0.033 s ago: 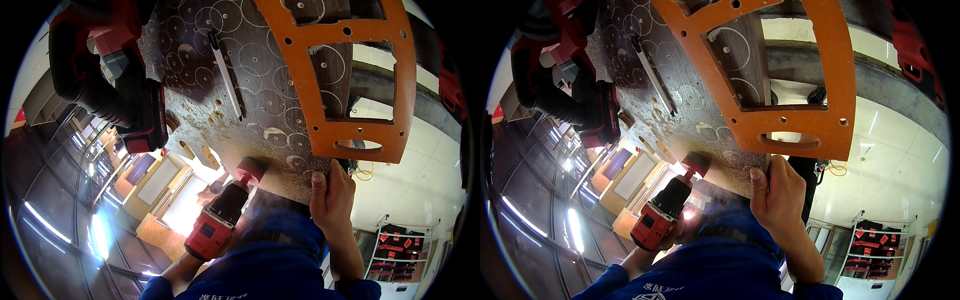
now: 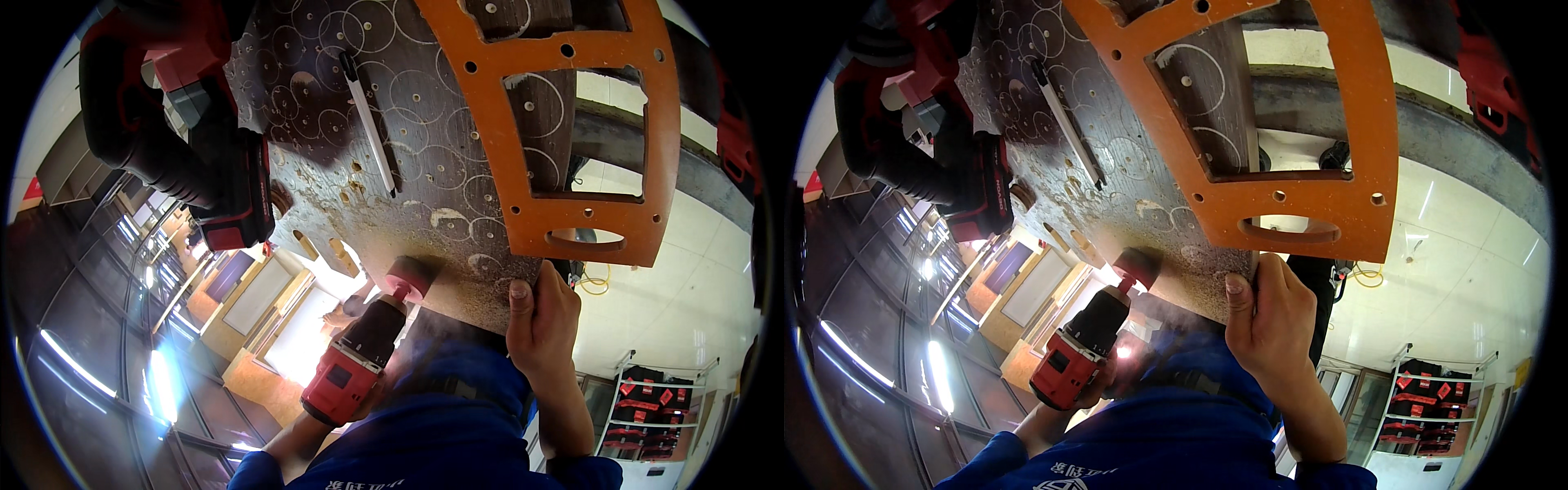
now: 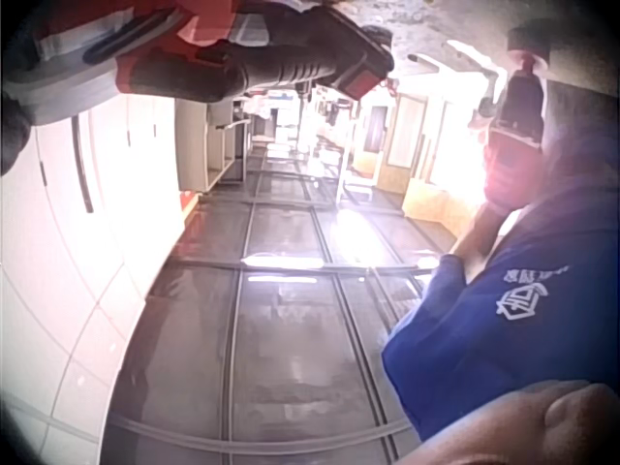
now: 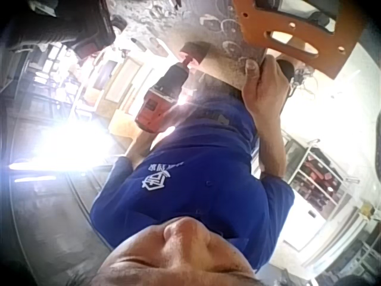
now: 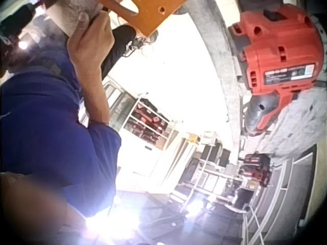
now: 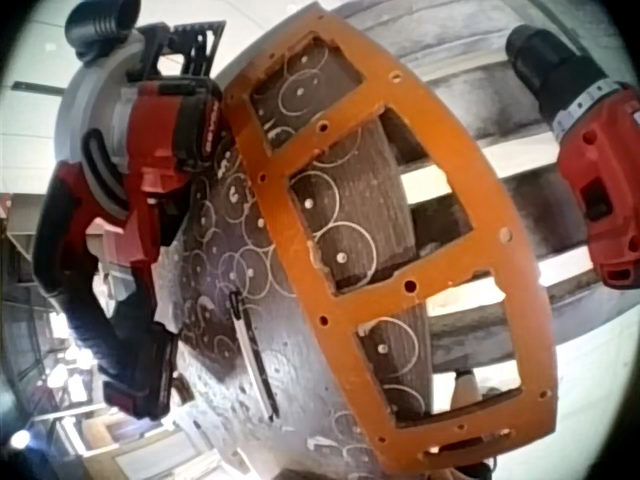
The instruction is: The person uses a red cordless drill with a hole saw attachment to cut circular holes into a large patterned board. They position the drill at marked spots, operate the tool to cut through the material, and remove the resulting circular plugs. The person repeats this process for multiple holes across the board's surface.
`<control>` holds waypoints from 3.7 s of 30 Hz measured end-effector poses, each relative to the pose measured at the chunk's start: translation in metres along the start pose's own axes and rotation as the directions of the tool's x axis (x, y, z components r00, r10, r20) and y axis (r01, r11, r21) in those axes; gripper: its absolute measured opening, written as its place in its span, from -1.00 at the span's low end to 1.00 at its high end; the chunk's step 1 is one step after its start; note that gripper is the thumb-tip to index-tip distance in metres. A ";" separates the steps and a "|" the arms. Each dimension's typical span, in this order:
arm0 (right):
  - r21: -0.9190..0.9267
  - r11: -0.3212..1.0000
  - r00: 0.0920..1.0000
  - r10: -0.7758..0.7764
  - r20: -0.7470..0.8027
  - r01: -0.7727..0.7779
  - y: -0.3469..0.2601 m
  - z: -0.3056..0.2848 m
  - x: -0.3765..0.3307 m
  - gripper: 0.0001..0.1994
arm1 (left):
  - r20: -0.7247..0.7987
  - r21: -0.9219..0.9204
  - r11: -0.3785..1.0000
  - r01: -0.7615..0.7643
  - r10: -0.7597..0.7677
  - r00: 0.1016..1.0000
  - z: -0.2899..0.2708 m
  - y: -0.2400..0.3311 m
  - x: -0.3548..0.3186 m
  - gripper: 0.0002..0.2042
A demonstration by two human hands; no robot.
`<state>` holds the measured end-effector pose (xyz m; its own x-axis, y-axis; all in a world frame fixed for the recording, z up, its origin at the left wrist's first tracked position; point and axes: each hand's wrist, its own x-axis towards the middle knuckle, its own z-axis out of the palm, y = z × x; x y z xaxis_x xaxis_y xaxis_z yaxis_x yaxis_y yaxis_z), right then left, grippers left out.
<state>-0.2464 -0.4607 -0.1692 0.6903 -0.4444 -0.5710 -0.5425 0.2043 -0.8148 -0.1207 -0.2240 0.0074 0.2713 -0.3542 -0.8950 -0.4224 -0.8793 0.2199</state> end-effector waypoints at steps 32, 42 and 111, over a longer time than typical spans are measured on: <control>-0.035 0.993 0.985 -0.112 -0.134 0.108 0.017 0.024 -0.007 -0.62 | -0.329 -0.301 0.949 -0.092 -0.013 0.944 0.010 0.010 0.007 -0.62; -0.193 0.975 0.989 -0.129 -0.078 0.112 0.018 0.010 -0.011 -0.72 | -0.185 -0.296 0.955 -0.017 -0.040 0.982 -0.002 0.025 0.011 -0.74; -0.148 0.979 0.990 -0.135 0.038 0.139 0.054 0.021 0.002 -0.71 | -0.596 -0.397 0.848 -0.352 0.053 0.801 0.021 0.016 0.031 -0.74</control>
<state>-0.2640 -0.4324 -0.2167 0.7748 -0.4342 -0.4595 -0.5064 0.0089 -0.8623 -0.1375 -0.2425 -0.0248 0.7104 -0.5204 -0.4738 -0.1100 -0.7471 0.6556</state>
